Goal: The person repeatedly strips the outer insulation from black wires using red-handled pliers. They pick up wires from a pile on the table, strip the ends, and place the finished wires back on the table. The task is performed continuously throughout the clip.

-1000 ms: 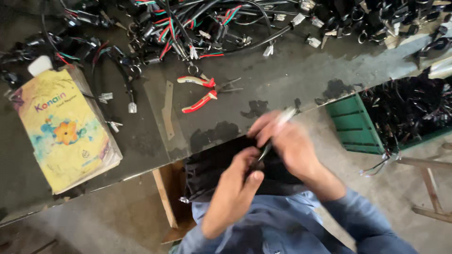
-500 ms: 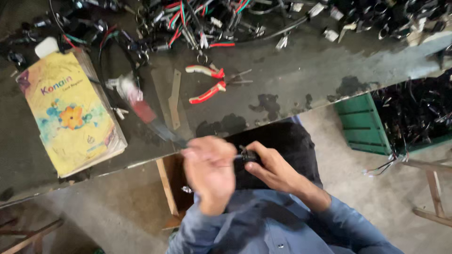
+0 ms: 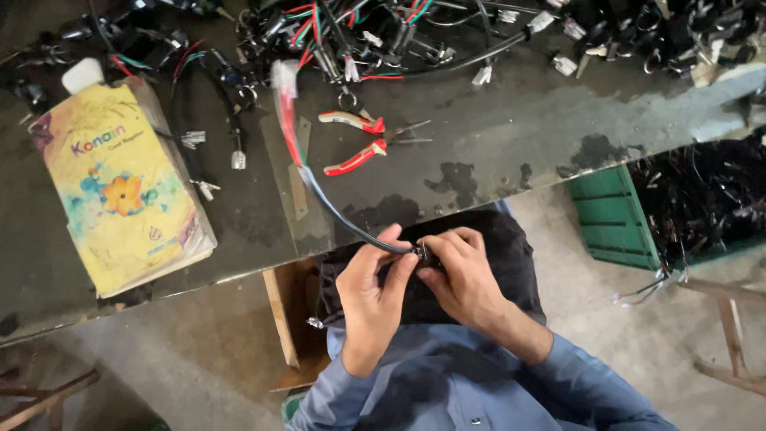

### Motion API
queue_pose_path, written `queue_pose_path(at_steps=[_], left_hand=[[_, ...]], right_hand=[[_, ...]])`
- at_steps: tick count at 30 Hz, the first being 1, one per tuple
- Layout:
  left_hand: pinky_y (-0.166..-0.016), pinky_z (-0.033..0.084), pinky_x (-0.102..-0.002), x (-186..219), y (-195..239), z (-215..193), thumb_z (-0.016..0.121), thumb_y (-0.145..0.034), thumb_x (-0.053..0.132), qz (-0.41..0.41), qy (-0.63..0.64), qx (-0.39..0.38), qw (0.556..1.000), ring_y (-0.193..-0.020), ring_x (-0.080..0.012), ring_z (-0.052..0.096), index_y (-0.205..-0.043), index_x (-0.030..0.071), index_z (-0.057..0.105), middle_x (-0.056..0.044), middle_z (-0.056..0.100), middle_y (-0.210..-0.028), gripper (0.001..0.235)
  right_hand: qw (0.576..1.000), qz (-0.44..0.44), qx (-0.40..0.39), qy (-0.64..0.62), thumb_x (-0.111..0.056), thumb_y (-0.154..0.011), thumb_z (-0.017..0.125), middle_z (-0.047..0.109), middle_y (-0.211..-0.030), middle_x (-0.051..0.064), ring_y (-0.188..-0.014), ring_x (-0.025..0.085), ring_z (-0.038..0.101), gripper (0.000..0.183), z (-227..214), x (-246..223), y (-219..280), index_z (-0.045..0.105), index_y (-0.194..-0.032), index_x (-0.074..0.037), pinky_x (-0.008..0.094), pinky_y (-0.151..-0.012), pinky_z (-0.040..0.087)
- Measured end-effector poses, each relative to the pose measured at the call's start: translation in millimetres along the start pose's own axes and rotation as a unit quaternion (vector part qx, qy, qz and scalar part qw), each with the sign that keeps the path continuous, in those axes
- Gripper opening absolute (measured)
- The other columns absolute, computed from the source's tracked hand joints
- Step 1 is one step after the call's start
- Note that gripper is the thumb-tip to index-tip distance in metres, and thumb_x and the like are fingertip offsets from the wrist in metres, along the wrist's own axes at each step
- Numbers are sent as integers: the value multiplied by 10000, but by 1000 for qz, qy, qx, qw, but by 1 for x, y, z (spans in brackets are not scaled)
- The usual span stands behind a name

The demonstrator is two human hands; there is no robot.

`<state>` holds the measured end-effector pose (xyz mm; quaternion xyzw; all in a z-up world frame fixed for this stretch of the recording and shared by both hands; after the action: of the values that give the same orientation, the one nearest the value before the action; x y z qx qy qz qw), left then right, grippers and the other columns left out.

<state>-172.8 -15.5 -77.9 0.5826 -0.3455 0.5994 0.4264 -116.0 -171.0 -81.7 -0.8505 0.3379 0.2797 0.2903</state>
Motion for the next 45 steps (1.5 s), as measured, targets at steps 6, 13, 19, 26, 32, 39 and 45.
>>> queue_pose_path(at_steps=[6,13,19,26,32,39,45], left_hand=[[-874,584,-261,0,-6,-14,721,-923,-2,-37,43,-53,997,-956,-106,709,-1313,-40,613,-100,752,-1058,407],[-944,543,-254,-1,20,16,643,-972,10,10,64,33,997,-1079,-107,678,-1370,-28,539,-91,731,-1195,413],[-888,597,-276,-4,10,5,718,-951,4,16,11,-25,999,-973,-118,715,-1300,-51,636,-88,741,-1063,363],[-829,617,-259,5,-4,0,771,-902,34,34,-61,-4,998,-909,-102,747,-1273,-35,650,-69,785,-1015,396],[-791,603,-243,7,4,2,762,-896,53,-15,-86,-39,995,-881,-91,753,-1309,-33,640,-71,788,-893,439],[-817,540,-241,21,-1,11,722,-886,93,25,-7,-110,994,-956,-83,649,-1272,34,592,-11,649,-1145,412],[-695,465,-283,-8,-7,8,746,-901,72,-6,-137,-158,978,-779,-137,568,-1059,57,758,-41,610,-895,159]], right_hand=[[905,281,-173,-269,-185,-950,628,641,-974,189,-893,392,645,332,5,9,6,605,-1246,-36,410,-748,557],[988,110,-51,-96,-125,-914,656,641,-1077,198,-995,411,637,381,6,-2,1,543,-1254,6,442,-824,516],[993,99,-45,-52,-171,-907,695,607,-1014,189,-929,401,621,360,4,0,3,541,-1185,-2,452,-789,502],[998,33,-54,-19,-204,-905,697,601,-974,177,-880,398,622,405,-2,-2,-2,546,-1213,11,459,-739,497],[963,171,-139,-156,-267,-953,638,685,-974,151,-927,352,700,361,-2,-8,0,588,-1220,-30,416,-760,552],[993,53,-53,-90,-235,-896,623,594,-918,185,-861,399,607,285,-14,5,-10,547,-1046,-5,448,-746,492],[992,96,-47,-71,-219,-813,649,558,-826,179,-777,398,589,263,2,7,5,541,-947,-21,457,-671,479]])
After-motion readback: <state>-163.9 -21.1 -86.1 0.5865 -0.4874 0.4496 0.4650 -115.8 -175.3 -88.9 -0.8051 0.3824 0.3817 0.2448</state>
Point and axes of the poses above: each hand's wrist, its own y-axis away from the middle knuckle, its own z-axis out of the palm, x = y × z, the point moved 3 cm from there along -y, towards the middle knuckle
